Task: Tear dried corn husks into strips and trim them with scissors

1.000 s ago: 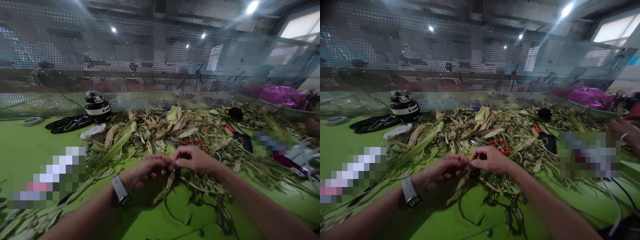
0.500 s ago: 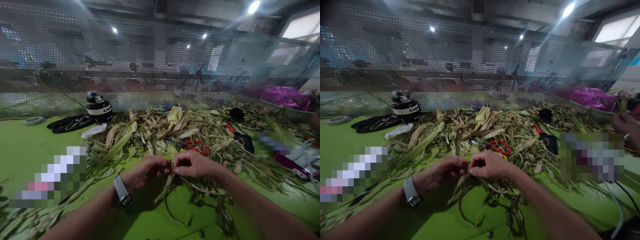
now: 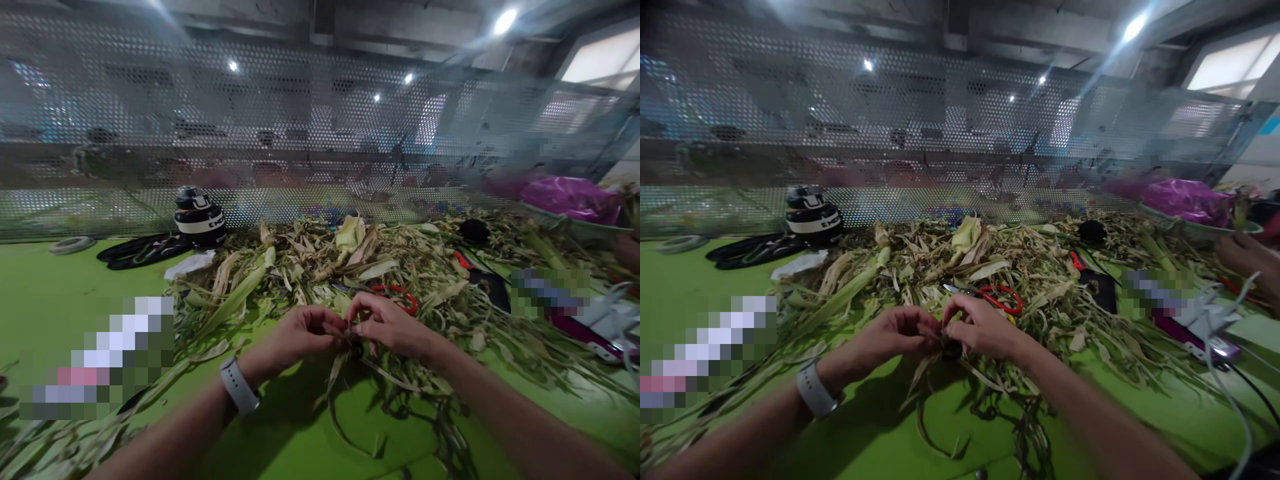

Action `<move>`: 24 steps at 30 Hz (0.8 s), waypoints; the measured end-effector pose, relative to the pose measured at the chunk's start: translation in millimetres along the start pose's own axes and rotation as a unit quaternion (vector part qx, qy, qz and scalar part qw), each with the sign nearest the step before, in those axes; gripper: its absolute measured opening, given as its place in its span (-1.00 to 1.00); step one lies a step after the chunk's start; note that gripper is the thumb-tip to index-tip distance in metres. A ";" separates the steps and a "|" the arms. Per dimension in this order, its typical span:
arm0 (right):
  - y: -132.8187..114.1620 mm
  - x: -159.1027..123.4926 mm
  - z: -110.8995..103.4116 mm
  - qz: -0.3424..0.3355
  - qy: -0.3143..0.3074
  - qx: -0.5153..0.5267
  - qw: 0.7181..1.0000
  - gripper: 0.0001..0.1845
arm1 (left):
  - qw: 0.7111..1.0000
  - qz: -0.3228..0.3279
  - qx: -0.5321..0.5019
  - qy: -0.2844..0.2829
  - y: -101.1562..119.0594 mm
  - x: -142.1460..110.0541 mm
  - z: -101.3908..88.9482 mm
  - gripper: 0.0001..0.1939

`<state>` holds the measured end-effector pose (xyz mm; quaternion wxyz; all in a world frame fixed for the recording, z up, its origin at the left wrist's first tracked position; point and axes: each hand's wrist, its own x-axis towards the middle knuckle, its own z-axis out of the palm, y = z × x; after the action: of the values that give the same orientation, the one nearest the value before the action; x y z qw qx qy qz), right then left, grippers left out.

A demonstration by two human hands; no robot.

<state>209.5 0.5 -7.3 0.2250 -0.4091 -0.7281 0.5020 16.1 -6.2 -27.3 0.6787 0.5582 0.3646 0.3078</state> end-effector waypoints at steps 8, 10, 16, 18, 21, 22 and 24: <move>9.4 9.3 3.6 0.009 0.037 0.024 0.999 -0.85 | 0.788 0.336 0.507 0.098 1.8 -7.2 1.8 -0.83; 8.3 9.5 2.3 0.011 0.039 0.027 0.999 -0.84 | 0.729 0.370 0.566 0.109 0.4 -9.0 2.3 -0.80; 3.9 9.5 -0.2 0.043 -0.014 0.084 0.995 -0.83 | 0.647 0.437 0.605 0.155 -6.0 -10.4 4.0 -0.78; 4.8 10.0 0.1 0.050 -0.017 0.100 0.994 -0.85 | 0.641 0.449 0.601 0.163 -7.4 -10.0 3.4 -0.78; 9.1 11.3 1.5 0.048 -0.007 0.118 0.992 -0.87 | 0.647 0.454 0.590 0.165 -6.9 -10.3 2.8 -0.79; 10.4 11.6 1.7 0.046 0.001 0.117 0.992 -0.87 | 0.654 0.450 0.585 0.164 -6.4 -10.5 2.8 -0.79; 11.3 11.7 1.1 0.041 0.028 0.097 0.994 -0.88 | 0.671 0.439 0.574 0.163 -5.7 -10.7 2.7 -0.79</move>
<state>206.3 11.3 -19.0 0.2628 -0.4284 -0.6520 0.5676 12.5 -17.5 -30.9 -0.0597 0.8744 0.2874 0.3864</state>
